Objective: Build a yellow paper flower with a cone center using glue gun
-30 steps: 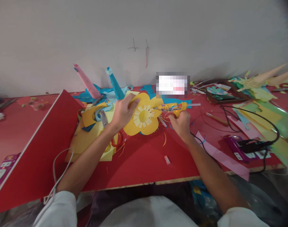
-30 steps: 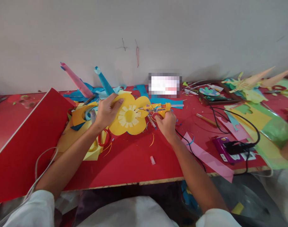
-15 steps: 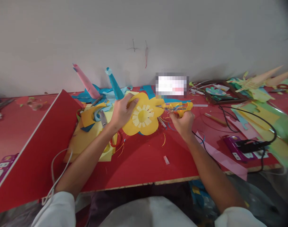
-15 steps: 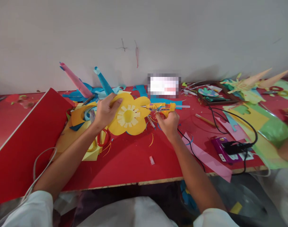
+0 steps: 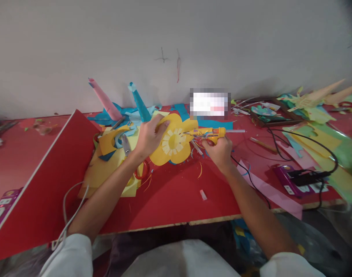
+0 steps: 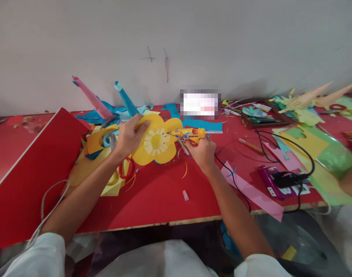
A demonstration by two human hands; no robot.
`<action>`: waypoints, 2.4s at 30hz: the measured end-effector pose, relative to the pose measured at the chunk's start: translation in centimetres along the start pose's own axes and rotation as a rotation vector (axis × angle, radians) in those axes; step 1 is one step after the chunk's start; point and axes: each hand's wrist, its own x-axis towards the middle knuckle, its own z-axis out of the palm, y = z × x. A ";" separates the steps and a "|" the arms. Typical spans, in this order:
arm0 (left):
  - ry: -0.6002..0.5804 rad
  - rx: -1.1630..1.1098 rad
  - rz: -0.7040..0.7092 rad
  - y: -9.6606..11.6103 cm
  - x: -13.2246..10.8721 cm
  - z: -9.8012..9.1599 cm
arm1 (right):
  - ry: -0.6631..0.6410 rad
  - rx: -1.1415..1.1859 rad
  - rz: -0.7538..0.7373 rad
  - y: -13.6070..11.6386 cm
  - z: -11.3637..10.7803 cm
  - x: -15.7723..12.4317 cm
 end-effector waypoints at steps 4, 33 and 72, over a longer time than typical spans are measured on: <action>0.000 0.007 -0.006 -0.1 0.0 0.1 | 0.006 0.010 0.002 0.2 0.1 0.0; -0.043 -0.700 -0.233 -5.3 -4.9 0.7 | -0.158 0.963 0.466 -3.3 -0.8 0.1; 0.176 -0.456 -0.183 -5.2 -4.0 0.7 | -0.452 0.971 0.345 -3.9 0.1 1.7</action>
